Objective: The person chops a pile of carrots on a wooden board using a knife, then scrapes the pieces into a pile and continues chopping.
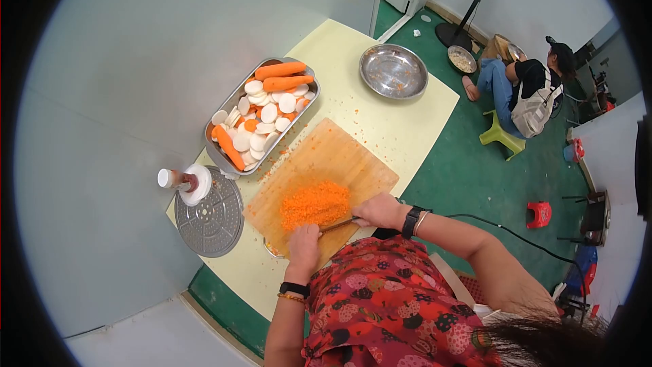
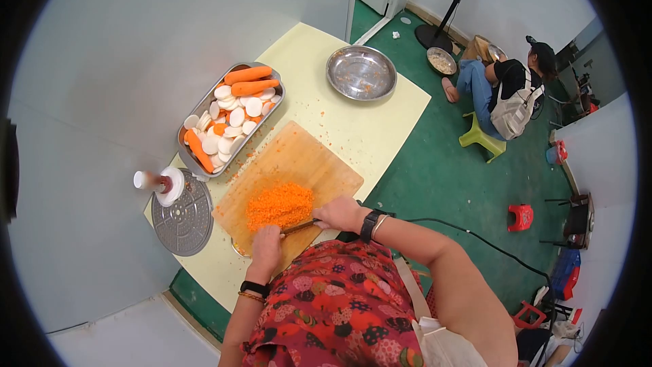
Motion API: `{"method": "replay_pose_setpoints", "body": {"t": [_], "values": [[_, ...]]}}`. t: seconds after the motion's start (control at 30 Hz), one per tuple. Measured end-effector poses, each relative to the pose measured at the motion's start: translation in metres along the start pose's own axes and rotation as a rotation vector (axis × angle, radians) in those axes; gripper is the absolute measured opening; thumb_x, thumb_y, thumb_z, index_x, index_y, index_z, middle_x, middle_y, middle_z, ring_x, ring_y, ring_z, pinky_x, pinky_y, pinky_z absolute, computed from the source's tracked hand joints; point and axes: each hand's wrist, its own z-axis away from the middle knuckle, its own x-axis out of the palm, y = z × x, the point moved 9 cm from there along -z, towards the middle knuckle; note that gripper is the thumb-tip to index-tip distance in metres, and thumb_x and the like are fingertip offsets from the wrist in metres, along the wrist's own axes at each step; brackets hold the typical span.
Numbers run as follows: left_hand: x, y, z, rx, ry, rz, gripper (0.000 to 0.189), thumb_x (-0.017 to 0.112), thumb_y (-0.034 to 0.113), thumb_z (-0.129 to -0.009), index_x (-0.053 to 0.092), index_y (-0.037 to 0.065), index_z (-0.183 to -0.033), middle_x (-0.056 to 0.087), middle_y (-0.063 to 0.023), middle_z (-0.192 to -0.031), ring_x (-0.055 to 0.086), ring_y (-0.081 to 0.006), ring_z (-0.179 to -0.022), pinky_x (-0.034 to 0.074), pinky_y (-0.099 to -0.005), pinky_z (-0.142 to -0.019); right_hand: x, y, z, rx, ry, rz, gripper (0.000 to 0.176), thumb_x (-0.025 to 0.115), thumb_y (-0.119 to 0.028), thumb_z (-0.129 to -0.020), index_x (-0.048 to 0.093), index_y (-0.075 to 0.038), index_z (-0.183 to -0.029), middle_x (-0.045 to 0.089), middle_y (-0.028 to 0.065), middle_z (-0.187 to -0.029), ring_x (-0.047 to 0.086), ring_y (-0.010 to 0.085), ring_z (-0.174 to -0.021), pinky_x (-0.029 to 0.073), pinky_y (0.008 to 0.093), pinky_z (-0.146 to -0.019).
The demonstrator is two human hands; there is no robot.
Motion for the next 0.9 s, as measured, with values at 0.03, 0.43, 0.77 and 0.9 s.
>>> {"method": "replay_pose_setpoints", "body": {"t": [0.03, 0.43, 0.77, 0.9], "values": [[0.002, -0.002, -0.002, -0.002, -0.002, -0.013, 0.005, 0.056, 0.007, -0.084, 0.05, 0.007, -0.083, 0.056, -0.0149, -0.083, 0.053, -0.0354, -0.081, 0.042, -0.0462, -0.07, -0.001, 0.002, -0.002, 0.002, 0.011, 0.005, 0.022, 0.059, -0.034, -0.087, 0.056, -0.013, -0.084, 0.061, 0.0103, -0.063, 0.063, 0.0335, -0.06, 0.047, 0.0469, -0.051], [-0.017, -0.017, -0.022, 0.049, 0.09, -0.034, 0.005, 0.054, 0.003, -0.082, 0.05, 0.006, -0.084, 0.054, -0.0153, -0.082, 0.051, -0.0358, -0.08, 0.041, -0.0462, -0.069, -0.017, 0.003, -0.025, 0.033, 0.023, 0.048, 0.023, 0.06, -0.035, -0.086, 0.057, -0.012, -0.089, 0.063, 0.0101, -0.068, 0.065, 0.0326, -0.066, 0.048, 0.0467, -0.054], [-0.026, -0.017, -0.023, 0.062, 0.097, -0.065, 0.007, 0.054, 0.002, -0.08, 0.051, 0.006, -0.085, 0.053, -0.0142, -0.084, 0.051, -0.0345, -0.082, 0.041, -0.0452, -0.07, -0.015, 0.005, -0.024, 0.081, 0.047, 0.009, 0.022, 0.06, -0.036, -0.087, 0.056, -0.015, -0.089, 0.062, 0.0095, -0.067, 0.063, 0.0329, -0.063, 0.048, 0.0462, -0.053], [-0.022, -0.018, -0.025, 0.06, 0.124, -0.015, 0.009, 0.054, 0.001, -0.079, 0.051, 0.006, -0.086, 0.053, -0.0143, -0.085, 0.051, -0.0342, -0.084, 0.041, -0.0452, -0.072, -0.012, 0.003, -0.027, 0.066, 0.043, 0.047, 0.021, 0.058, -0.035, -0.087, 0.056, -0.015, -0.089, 0.062, 0.0094, -0.067, 0.063, 0.0326, -0.063, 0.047, 0.0461, -0.052]]}}
